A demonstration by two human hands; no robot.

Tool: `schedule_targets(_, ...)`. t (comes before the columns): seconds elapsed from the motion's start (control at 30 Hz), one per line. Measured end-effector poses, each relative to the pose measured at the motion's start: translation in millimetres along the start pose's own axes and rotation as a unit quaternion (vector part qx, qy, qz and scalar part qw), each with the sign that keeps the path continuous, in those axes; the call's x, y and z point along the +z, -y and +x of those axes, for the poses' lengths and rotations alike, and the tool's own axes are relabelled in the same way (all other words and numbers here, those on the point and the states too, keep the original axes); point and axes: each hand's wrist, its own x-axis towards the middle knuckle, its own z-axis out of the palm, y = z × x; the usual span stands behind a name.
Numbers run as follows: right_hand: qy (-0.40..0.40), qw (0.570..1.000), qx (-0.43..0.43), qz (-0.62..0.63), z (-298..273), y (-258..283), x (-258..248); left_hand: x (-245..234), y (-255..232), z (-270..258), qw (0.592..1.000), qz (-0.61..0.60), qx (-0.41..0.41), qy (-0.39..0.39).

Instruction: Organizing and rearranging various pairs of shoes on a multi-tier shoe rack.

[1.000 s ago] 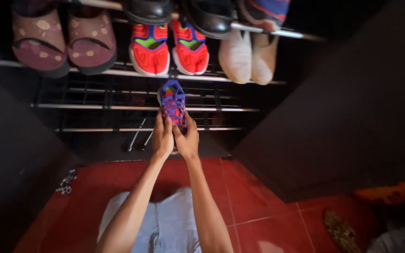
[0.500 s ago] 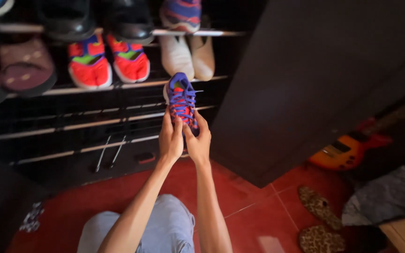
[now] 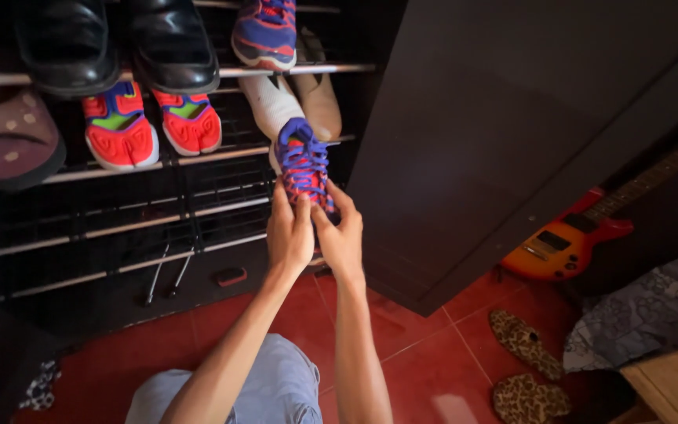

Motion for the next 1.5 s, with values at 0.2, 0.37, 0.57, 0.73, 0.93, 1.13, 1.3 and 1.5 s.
schedule_targets(0.2, -0.015, 0.999, -0.003, 0.032, 18, 27, -20, 17, -29, 11, 0.998, -0.013, 0.061, -0.004)
schedule_targets(0.37, -0.036, 0.996, -0.064, 0.045, 49, 47, -34, 30, -62, 35, 0.990, -0.026, 0.138, -0.006)
schedule_targets(0.57, -0.044, 0.995, -0.087, 0.033, 103, 64, -25, 46, -71, 93, 0.983, -0.053, 0.177, -0.015)
schedule_targets(0.73, -0.061, 0.993, -0.097, 0.005, 153, 55, -8, 43, -102, 134, 0.994, -0.074, 0.076, 0.031)
schedule_targets(0.93, -0.073, 0.993, -0.089, -0.002, 207, 43, 15, 60, -69, 186, 0.937, -0.094, 0.327, -0.084)
schedule_targets(1.13, -0.087, 0.993, -0.078, 0.000, 243, 41, 34, 49, -74, 202, 0.908, -0.096, 0.387, -0.129)
schedule_targets(1.3, -0.092, 0.981, -0.162, -0.059, 278, 29, 48, 16, -77, 206, 0.889, 0.049, 0.417, -0.181)
schedule_targets(1.5, 0.003, 0.988, -0.140, -0.063, 338, 16, 52, 6, -70, 215, 0.890, 0.181, 0.372, -0.193)
